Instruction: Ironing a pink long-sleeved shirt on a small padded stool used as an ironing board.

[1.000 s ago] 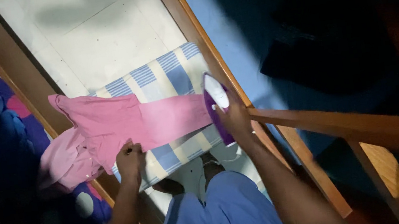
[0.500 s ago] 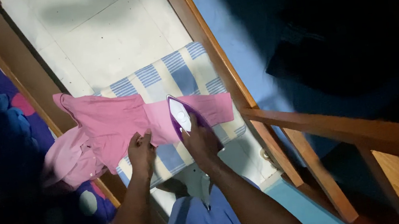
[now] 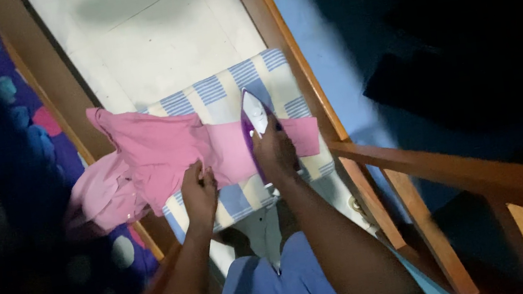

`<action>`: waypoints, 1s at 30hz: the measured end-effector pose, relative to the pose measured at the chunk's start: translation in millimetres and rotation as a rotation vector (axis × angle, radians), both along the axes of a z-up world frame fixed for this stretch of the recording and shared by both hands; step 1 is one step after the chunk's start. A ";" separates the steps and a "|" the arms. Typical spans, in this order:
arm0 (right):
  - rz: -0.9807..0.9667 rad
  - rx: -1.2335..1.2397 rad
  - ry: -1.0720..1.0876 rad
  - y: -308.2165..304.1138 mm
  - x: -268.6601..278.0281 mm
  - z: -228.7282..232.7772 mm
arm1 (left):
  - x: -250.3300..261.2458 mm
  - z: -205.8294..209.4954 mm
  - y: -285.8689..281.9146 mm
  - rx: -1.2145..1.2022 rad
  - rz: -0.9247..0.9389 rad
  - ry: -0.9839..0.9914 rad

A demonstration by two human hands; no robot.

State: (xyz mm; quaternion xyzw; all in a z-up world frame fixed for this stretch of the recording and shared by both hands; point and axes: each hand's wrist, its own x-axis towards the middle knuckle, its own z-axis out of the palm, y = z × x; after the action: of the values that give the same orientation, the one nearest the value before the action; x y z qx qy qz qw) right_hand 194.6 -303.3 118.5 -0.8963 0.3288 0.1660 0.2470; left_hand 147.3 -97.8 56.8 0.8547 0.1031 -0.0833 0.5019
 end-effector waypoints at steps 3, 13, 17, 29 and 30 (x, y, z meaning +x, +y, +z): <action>0.021 0.020 -0.115 -11.9 -32.8 -29.8 | -6.8 -12.0 6.8 0.140 -0.132 -0.173; -0.123 0.060 -0.014 -20.3 -48.6 -6.4 | 8.9 34.2 -14.5 0.070 -0.141 0.235; -0.105 0.073 -0.089 -29.0 -19.9 -11.1 | 6.3 7.1 -10.2 0.079 -0.155 0.221; 0.005 0.123 -0.223 -13.1 -33.3 -9.2 | 2.4 12.0 -4.8 0.014 -0.145 0.189; 0.018 0.139 -0.213 -6.8 -40.7 -5.6 | 3.0 10.4 -4.1 0.023 -0.150 0.160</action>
State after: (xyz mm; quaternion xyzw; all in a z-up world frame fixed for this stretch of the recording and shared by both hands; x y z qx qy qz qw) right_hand 153.8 -310.1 112.9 -0.8925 0.2805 0.0946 0.3404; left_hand 150.3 -101.9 67.2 0.8564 0.0794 -0.1872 0.4745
